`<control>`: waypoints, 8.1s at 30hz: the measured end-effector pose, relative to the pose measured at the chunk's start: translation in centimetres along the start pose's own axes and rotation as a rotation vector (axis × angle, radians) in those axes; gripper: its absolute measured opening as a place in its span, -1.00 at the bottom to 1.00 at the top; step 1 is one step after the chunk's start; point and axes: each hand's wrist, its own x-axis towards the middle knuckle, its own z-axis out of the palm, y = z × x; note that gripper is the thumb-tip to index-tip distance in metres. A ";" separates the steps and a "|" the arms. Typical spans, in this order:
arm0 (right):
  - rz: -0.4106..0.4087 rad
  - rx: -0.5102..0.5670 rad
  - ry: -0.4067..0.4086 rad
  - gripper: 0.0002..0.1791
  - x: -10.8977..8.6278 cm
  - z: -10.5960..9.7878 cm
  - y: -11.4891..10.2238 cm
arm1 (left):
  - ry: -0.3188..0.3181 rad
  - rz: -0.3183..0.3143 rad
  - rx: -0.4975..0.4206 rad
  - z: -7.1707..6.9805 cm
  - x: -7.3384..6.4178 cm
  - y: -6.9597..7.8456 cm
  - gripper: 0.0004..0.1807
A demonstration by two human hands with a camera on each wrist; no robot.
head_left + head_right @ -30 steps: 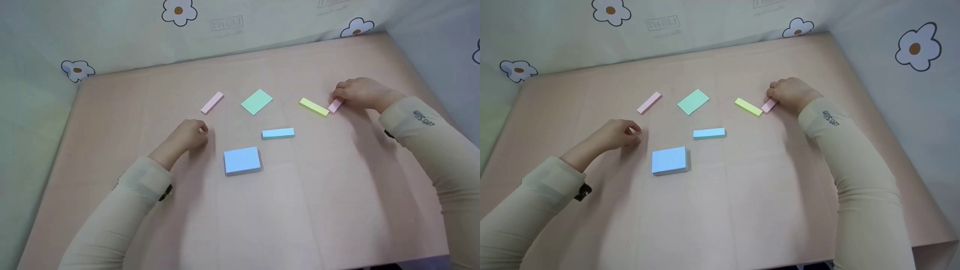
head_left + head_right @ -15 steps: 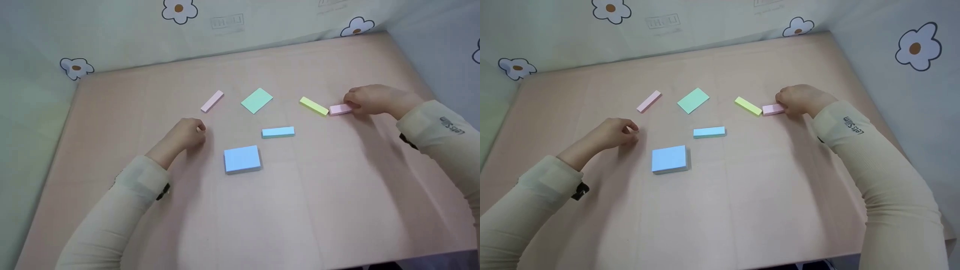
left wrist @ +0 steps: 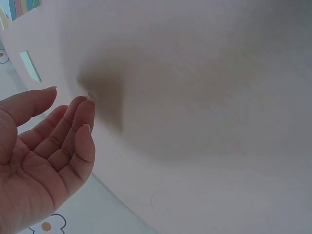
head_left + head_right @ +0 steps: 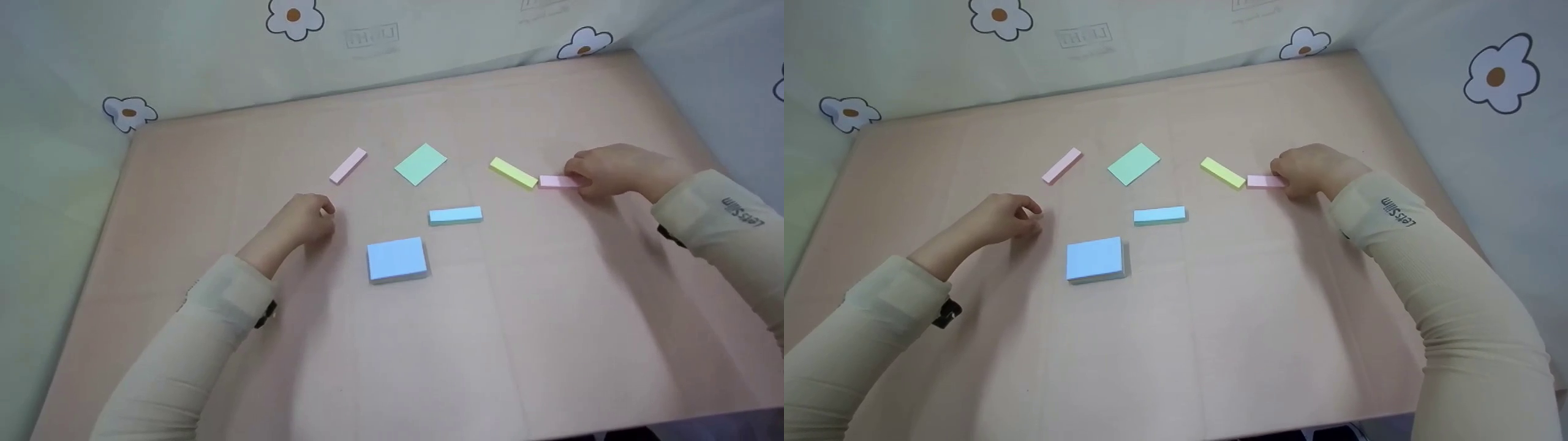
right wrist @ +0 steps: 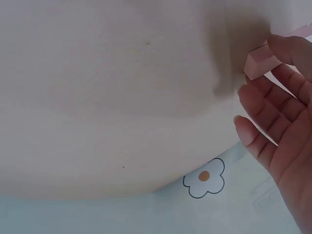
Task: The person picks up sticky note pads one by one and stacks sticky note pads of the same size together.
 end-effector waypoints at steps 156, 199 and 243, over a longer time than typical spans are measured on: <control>-0.095 0.070 0.086 -0.91 4.7 -1.3 -14.1 | -0.016 0.365 0.580 4.7 3.3 13.7 -0.77; -0.016 0.298 0.042 -0.74 4.8 -1.9 -14.8 | -0.055 0.278 0.291 4.7 3.1 13.8 -0.76; -0.040 0.299 0.058 -0.81 5.1 -1.2 -14.9 | -0.073 0.261 0.199 4.8 3.7 14.2 -0.76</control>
